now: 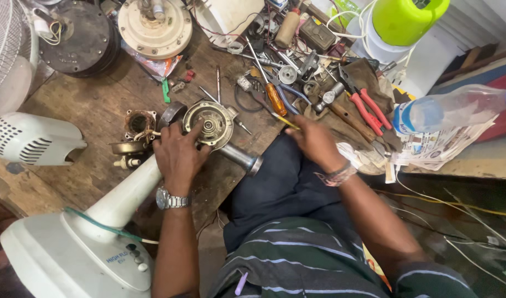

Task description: The person disassembles a small motor or fan assembly on a cluttered workbench, removes a bearing and a metal ring, applies lubricant to the bearing, and reassembles the components. The person uses a screwdriver, pliers, and a lubricant bottle during the process.

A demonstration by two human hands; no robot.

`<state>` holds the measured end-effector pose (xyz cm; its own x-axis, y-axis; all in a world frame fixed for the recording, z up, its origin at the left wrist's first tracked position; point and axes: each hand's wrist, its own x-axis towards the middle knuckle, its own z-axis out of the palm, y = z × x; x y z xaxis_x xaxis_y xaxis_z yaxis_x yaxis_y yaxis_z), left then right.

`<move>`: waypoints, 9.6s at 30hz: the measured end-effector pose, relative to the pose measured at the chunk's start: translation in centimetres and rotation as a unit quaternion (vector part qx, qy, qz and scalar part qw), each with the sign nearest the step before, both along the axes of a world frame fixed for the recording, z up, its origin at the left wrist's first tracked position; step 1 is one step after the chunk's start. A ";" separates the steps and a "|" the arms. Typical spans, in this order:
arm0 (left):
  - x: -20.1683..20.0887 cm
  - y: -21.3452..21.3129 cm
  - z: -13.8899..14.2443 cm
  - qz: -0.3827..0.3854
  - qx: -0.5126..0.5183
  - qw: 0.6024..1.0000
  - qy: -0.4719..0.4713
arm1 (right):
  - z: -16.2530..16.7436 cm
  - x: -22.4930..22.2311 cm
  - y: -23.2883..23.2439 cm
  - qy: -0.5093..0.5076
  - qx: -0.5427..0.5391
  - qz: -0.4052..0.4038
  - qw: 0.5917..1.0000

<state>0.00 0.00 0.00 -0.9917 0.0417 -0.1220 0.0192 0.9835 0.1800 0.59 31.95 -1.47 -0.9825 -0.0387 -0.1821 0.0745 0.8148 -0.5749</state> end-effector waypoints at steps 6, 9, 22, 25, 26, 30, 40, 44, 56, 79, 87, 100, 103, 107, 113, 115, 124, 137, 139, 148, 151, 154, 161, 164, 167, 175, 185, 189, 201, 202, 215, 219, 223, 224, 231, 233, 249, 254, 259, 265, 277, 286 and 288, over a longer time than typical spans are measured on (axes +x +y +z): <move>1.0 -1.6 -0.8 -0.054 0.004 0.993 0.109 | -4.1 1.0 6.1 0.112 -0.010 -0.015 0.994; 1.6 -2.1 -0.9 -0.049 -0.011 0.996 0.077 | -4.7 0.4 8.4 0.188 0.112 -0.051 0.974; 2.8 -1.0 -1.7 -0.051 -0.049 0.992 0.102 | -5.5 -0.6 10.5 0.170 0.282 -0.030 0.944; 2.5 -1.1 -1.7 -0.049 -0.053 0.993 0.095 | -4.8 1.7 11.9 0.158 0.267 -0.040 0.950; 2.5 -1.1 -1.8 -0.050 -0.056 0.992 0.099 | -4.1 2.9 12.6 0.146 0.264 -0.045 0.952; 2.5 -1.1 -2.2 -0.045 -0.063 0.993 0.092 | -2.3 4.9 12.9 0.127 0.252 -0.081 0.956; 2.5 -1.0 -2.0 -0.047 -0.047 0.992 0.110 | -5.0 -4.4 8.4 0.148 0.331 0.110 0.926; 2.5 -1.0 -2.2 -0.042 -0.042 0.992 0.108 | -8.7 -5.2 8.4 0.107 0.388 0.133 0.906; 2.7 -0.4 -1.9 -0.031 -0.017 0.993 0.115 | -4.0 2.8 -0.4 0.060 0.298 0.093 0.948; 2.0 0.0 -2.2 -0.030 0.027 0.992 0.119 | -6.4 6.9 -7.0 0.128 -0.029 0.279 0.951; 1.1 -0.3 -1.4 -0.036 0.067 0.985 0.152 | -3.9 3.8 -4.3 0.195 0.000 0.233 0.953; 0.0 0.3 0.2 -0.021 0.088 0.993 0.074 | -3.8 -1.9 -3.2 0.207 0.084 0.236 0.946; 0.1 0.3 -0.4 -0.033 0.090 0.989 0.109 | -4.1 -1.4 -2.7 0.232 0.095 0.278 0.927; 0.3 1.2 -1.1 -0.047 0.089 0.988 0.119 | -5.4 0.1 -2.6 0.259 0.063 0.346 0.900; 1.5 2.3 -0.7 -0.049 0.083 0.989 0.112 | -7.4 1.6 -2.8 0.236 0.013 0.328 0.915; 1.4 1.9 -0.3 -0.050 0.081 0.987 0.130 | -7.5 1.0 -2.7 0.243 0.005 0.312 0.918; 1.5 1.5 1.1 -0.029 0.067 0.992 0.102 | -5.2 -3.7 -3.0 0.211 0.036 0.205 0.955; 0.1 0.8 0.2 -0.047 0.086 0.994 0.051 | -0.1 -2.9 -1.4 0.140 -0.049 0.179 0.973; 0.0 0.7 0.1 -0.045 0.088 0.994 0.054 | 0.0 -3.1 -1.8 0.108 -0.015 0.173 0.979; 0.3 0.8 -0.7 -0.042 0.099 0.990 0.090 | -2.5 -4.2 -2.2 0.163 0.072 0.381 0.907; 0.2 0.7 -0.3 -0.038 0.103 0.989 0.101 | -2.8 -4.1 -1.8 0.201 0.075 0.391 0.895; 0.5 0.4 0.4 -0.021 0.106 0.988 0.112 | -3.1 -3.0 -2.1 0.268 0.057 0.407 0.871; 1.7 -0.3 1.3 0.005 0.092 0.993 0.073 | -6.5 3.8 -6.3 0.274 0.046 0.343 0.897; 2.4 -0.8 1.0 0.004 0.096 0.992 0.085 | -7.6 4.2 -7.8 0.259 0.032 0.302 0.917; 2.7 -1.2 0.7 -0.008 0.100 0.989 0.108 | -7.9 3.2 -8.9 0.244 0.042 0.259 0.934; 1.8 -1.7 -0.2 0.022 0.088 0.992 0.085 | -5.7 0.9 -9.0 0.210 0.012 0.157 0.965; 1.1 -1.8 -0.6 0.004 0.089 0.994 0.069 | -4.4 0.9 -8.6 0.212 0.000 0.192 0.958; 2.1 -1.8 -1.4 -0.004 0.086 0.994 0.068 | -5.5 -0.8 -6.5 0.250 0.028 0.158 0.955; 2.4 -1.2 -4.0 -0.031 0.063 0.995 0.068 | -2.2 -3.0 -3.6 0.175 -0.007 0.123 0.977; 2.5 -1.1 -4.2 -0.029 0.058 0.995 0.076 | -1.7 -2.4 -4.1 0.184 -0.012 0.145 0.972; 2.9 -0.7 -5.6 -0.049 0.015 0.990 0.130 | 0.9 -1.5 -11.9 0.102 0.055 0.212 0.970; 2.8 -0.5 -5.5 -0.038 0.019 0.990 0.138 | 0.4 -2.1 -12.3 0.087 0.054 0.210 0.972; 2.4 -0.3 -5.9 -0.021 0.008 0.990 0.141 | 0.2 -3.3 -12.4 0.117 0.081 0.257 0.956; 2.3 -0.3 -6.0 -0.019 0.009 0.990 0.141 | 0.1 -3.6 -12.5 0.122 0.076 0.259 0.955; 2.4 -0.4 -6.5 -0.014 0.006 0.990 0.143 | -1.0 -3.9 -12.7 0.169 0.077 0.282 0.941; 2.6 -0.5 -6.3 -0.019 -0.008 0.986 0.163 | -1.5 -4.2 -13.0 0.140 0.091 0.302 0.939; 2.7 -0.7 -6.9 -0.030 0.039 0.986 0.161 | -4.6 -2.5 -16.8 0.156 0.213 0.442 0.857; 2.7 -0.5 -6.8 -0.033 0.025 0.981 0.188 | -4.8 1.1 -17.9 0.231 0.301 0.354 0.855; 3.0 -0.1 -6.1 -0.016 0.035 0.984 0.177 | -3.5 -2.1 -13.9 0.166 0.189 0.318 0.914; 2.8 0.0 -5.6 -0.001 0.043 0.990 0.135 | -1.5 -4.3 -12.1 0.069 0.067 0.261 0.960; 2.6 -0.1 -6.3 -0.011 0.025 0.990 0.141 | -1.3 -4.6 -13.7 0.020 0.071 0.276 0.958; 2.8 -0.3 -6.0 -0.022 0.038 0.985 0.166 | -5.1 -5.2 -15.3 0.201 0.150 0.353 0.901; 2.8 -0.3 -6.1 -0.025 0.028 0.983 0.179 | -5.8 -2.8 -15.7 0.188 0.151 0.353 0.904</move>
